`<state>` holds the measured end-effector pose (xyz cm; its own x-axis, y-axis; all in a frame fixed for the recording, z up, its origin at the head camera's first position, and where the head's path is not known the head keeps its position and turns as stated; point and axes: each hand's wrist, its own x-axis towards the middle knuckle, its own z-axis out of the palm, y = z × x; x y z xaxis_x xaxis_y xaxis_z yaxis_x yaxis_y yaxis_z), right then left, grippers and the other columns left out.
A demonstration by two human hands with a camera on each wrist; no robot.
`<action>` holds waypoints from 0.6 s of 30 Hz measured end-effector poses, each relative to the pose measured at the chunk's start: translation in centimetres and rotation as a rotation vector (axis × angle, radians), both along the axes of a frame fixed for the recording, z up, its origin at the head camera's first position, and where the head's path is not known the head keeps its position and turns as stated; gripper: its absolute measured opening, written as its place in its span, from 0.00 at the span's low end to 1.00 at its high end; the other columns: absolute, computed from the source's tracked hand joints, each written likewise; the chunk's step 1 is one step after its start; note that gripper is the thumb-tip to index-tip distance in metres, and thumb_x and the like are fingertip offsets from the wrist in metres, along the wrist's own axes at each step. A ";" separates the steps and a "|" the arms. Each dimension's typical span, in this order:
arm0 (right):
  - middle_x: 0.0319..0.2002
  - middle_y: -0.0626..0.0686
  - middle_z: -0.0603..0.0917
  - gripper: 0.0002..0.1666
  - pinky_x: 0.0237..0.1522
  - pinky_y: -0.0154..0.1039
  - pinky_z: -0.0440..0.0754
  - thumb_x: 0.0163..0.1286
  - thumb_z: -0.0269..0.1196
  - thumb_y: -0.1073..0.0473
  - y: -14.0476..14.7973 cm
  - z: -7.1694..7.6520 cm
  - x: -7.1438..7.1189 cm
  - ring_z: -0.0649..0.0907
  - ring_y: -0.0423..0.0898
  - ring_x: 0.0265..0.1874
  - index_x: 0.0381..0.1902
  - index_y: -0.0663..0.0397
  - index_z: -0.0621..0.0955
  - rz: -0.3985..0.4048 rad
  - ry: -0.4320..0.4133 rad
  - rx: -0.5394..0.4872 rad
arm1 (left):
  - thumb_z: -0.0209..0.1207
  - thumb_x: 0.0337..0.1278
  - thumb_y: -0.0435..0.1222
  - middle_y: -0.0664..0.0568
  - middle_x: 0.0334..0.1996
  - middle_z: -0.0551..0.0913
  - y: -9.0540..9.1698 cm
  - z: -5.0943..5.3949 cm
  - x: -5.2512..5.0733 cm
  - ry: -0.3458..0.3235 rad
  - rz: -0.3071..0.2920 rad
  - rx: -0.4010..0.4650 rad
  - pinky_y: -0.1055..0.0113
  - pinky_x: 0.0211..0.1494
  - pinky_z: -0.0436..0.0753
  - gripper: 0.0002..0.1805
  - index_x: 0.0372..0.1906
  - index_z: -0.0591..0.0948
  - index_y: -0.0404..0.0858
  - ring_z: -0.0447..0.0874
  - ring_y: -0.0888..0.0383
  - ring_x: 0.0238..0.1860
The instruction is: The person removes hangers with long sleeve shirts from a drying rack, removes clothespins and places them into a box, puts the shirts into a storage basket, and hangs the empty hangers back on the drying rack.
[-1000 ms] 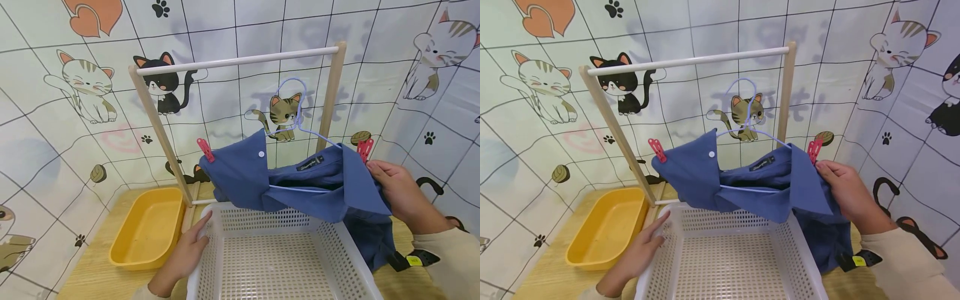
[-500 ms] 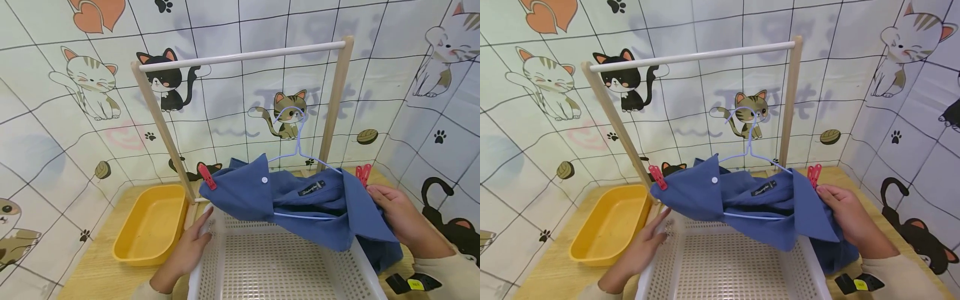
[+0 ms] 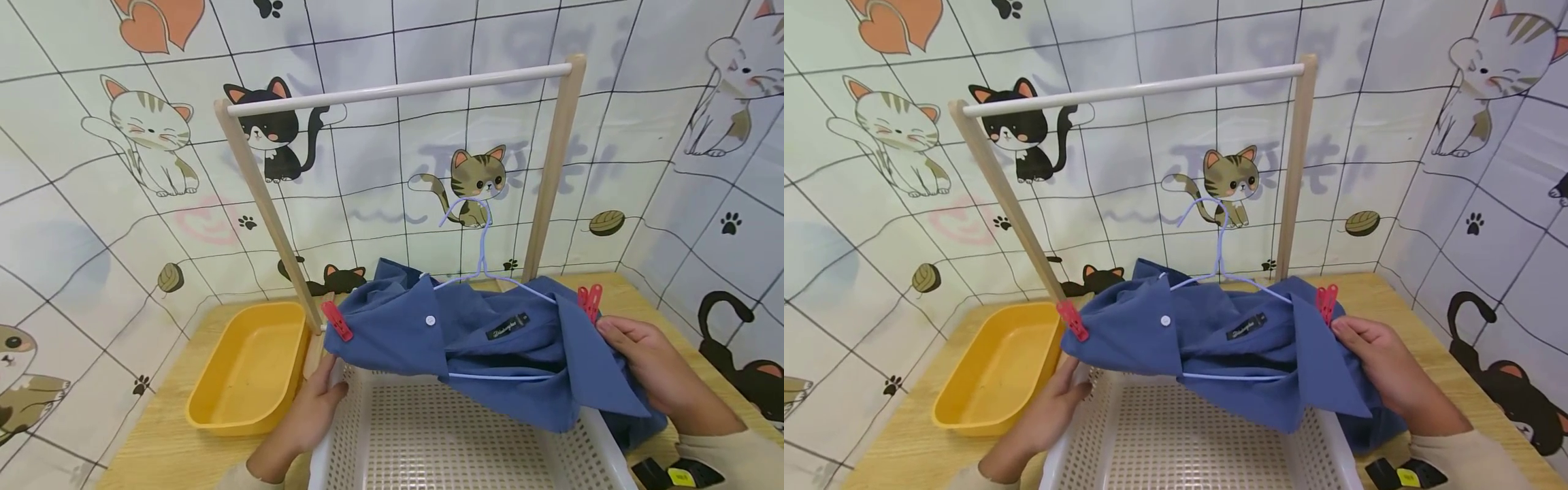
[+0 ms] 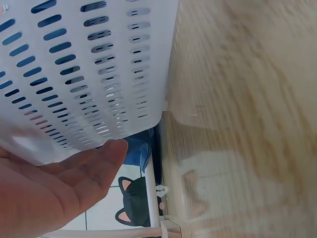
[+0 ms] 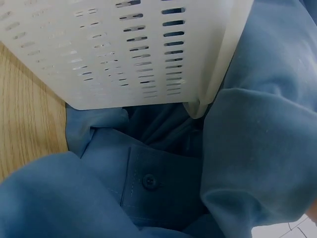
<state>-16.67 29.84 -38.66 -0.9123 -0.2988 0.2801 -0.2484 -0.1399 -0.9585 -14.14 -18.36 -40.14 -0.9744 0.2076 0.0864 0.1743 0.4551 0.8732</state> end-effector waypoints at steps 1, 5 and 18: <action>0.37 0.43 0.87 0.26 0.30 0.31 0.82 0.82 0.40 0.67 0.0 0.0 0.0 0.84 0.35 0.31 0.47 0.48 0.86 0.002 0.003 0.003 | 0.47 0.69 0.27 0.40 0.79 0.50 0.0 0.0 0.0 0.010 -0.006 0.005 0.40 0.78 0.43 0.37 0.79 0.48 0.34 0.42 0.42 0.80; 0.36 0.44 0.86 0.25 0.30 0.31 0.82 0.82 0.39 0.68 0.0 0.1 0.1 0.83 0.36 0.31 0.47 0.51 0.85 0.023 0.027 0.023 | 0.46 0.67 0.24 0.45 0.81 0.47 0.0 0.1 -0.1 0.028 -0.024 0.022 0.41 0.79 0.42 0.41 0.81 0.46 0.40 0.39 0.46 0.81; 0.33 0.42 0.82 0.25 0.25 0.36 0.77 0.81 0.36 0.71 -0.1 0.7 0.3 0.81 0.36 0.30 0.43 0.56 0.82 0.111 0.107 0.083 | 0.41 0.74 0.26 0.50 0.79 0.54 -0.1 -0.7 -0.1 0.086 -0.019 0.083 0.54 0.79 0.54 0.35 0.80 0.52 0.48 0.48 0.52 0.79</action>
<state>-16.38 29.75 -37.94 -0.8386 -0.4226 0.3438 -0.3370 -0.0934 -0.9369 -14.25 -18.43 -40.88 -0.9586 0.2145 0.1871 0.2581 0.3778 0.8892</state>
